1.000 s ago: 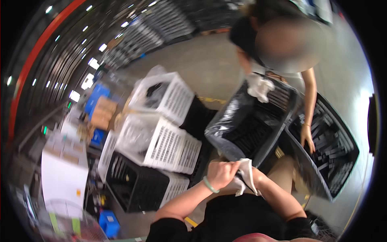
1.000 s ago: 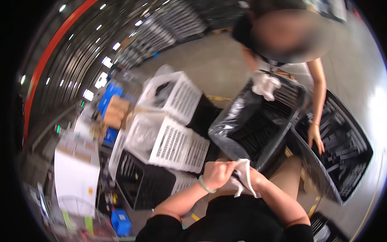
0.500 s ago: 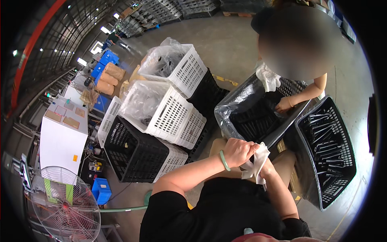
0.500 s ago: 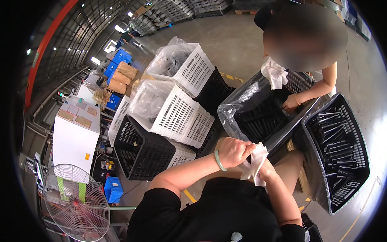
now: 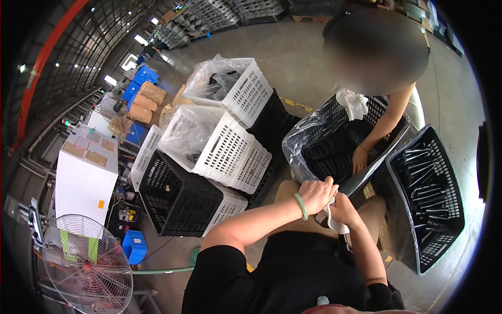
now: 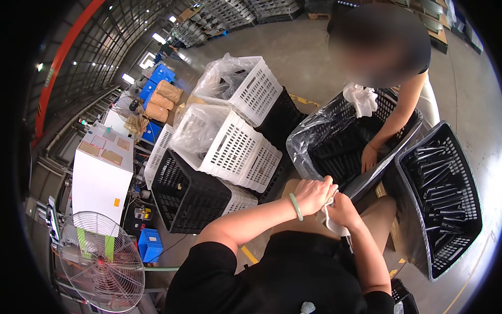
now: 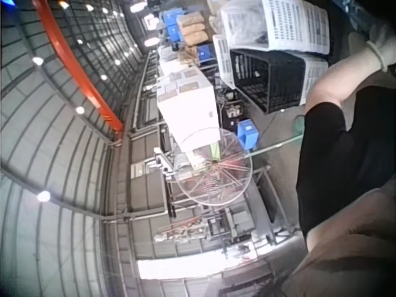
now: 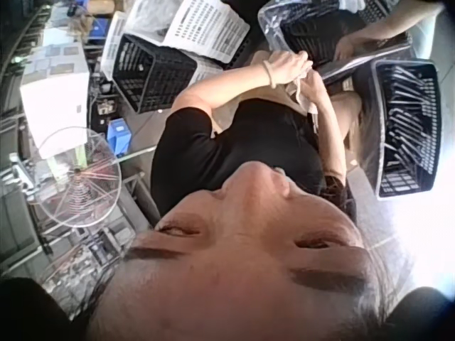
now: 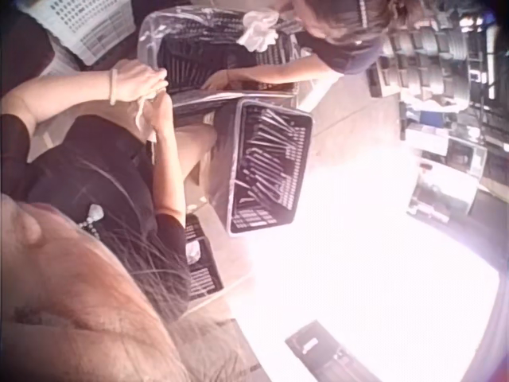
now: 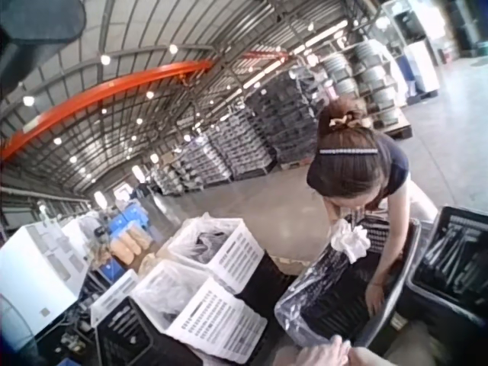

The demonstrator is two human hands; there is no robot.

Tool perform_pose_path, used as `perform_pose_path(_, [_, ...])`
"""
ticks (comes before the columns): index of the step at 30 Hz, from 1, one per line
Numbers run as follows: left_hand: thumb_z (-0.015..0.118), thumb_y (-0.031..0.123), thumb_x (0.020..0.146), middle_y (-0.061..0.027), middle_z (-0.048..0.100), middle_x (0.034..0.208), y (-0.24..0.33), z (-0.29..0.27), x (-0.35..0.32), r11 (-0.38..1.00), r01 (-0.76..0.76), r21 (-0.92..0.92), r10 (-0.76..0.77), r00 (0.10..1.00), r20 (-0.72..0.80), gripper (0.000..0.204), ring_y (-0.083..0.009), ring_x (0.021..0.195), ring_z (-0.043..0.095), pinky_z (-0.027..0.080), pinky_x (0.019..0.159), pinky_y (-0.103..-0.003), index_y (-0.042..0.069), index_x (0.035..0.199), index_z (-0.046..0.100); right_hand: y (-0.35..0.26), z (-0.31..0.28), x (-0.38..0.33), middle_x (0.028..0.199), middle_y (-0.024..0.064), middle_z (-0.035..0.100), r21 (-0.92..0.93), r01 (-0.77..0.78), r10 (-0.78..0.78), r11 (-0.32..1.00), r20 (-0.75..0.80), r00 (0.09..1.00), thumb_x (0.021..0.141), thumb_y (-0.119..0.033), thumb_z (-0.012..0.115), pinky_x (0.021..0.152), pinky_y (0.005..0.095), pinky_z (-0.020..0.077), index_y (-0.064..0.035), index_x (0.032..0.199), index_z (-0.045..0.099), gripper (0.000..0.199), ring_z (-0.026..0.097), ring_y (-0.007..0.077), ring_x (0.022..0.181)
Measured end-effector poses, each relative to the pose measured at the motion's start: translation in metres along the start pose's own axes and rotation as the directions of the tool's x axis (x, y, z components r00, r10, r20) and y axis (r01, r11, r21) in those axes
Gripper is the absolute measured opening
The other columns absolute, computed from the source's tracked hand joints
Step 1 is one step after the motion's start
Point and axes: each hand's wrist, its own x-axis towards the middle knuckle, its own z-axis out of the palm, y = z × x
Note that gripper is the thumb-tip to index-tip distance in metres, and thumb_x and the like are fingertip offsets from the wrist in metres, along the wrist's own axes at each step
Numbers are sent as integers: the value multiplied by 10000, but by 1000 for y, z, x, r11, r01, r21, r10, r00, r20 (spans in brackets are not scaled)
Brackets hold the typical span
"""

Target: Wiping down and sorting black plastic handles into crates in a manufacturing facility.

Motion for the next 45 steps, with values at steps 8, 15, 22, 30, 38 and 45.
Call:
perform_pose_path(8, [453, 268, 982, -142, 587, 528, 23, 2, 10, 985, -160, -65, 151, 980, -126, 239, -330, 506, 616, 462, 443, -441, 52, 880, 456, -9, 8, -33, 769, 109, 678, 154, 159, -97, 975, -349, 932, 809, -54, 603, 680, 332, 494, 30, 899, 624, 125, 647, 155, 768])
perform_pose_path(15, [469, 262, 976, -127, 592, 537, 30, 2, 19, 989, -135, -57, 126, 982, -141, 200, -344, 514, 613, 471, 450, -448, 83, 896, 507, 74, 41, -87, 735, 48, 651, 279, 40, 59, 960, -338, 939, 813, -82, 583, 662, 330, 507, -14, 865, 648, 108, 620, 119, 724])
perform_pose_path(22, [553, 281, 928, -132, 570, 496, 46, -5, 23, 935, -353, 37, 355, 926, -132, 352, -304, 453, 598, 463, 415, -391, 68, 649, 574, -11, 1, -56, 813, 91, 656, 270, 139, -25, 953, -387, 922, 823, -89, 631, 698, 308, 500, 15, 943, 593, 162, 621, 130, 805])
perform_pose_path(30, [507, 309, 942, -130, 580, 514, 21, -21, 26, 944, -320, 81, 327, 939, -108, 431, -326, 467, 590, 465, 441, -421, 84, 588, 605, -12, 13, -42, 732, 169, 649, 202, 109, -31, 973, -356, 934, 823, -155, 619, 687, 370, 502, 6, 878, 619, 171, 662, 212, 726])
perform_pose_path(38, [352, 407, 987, -202, 590, 590, -47, -116, 88, 981, 77, 180, -14, 944, -329, 597, -414, 573, 606, 482, 550, -501, 42, 599, 622, 57, 8, -106, 776, 169, 672, 1, -146, 137, 989, -345, 928, 824, -213, 654, 671, 392, 511, -3, 923, 648, 233, 679, 277, 745])
perform_pose_path(45, [338, 456, 989, -193, 581, 612, -53, -164, 117, 985, 156, 79, -124, 941, -315, 612, -416, 656, 586, 428, 614, -488, -7, 678, 589, 57, -54, -112, 979, 43, 652, 568, 245, 106, 786, -514, 851, 892, -142, 635, 787, 291, 514, -17, 1079, 603, 227, 618, 121, 889])
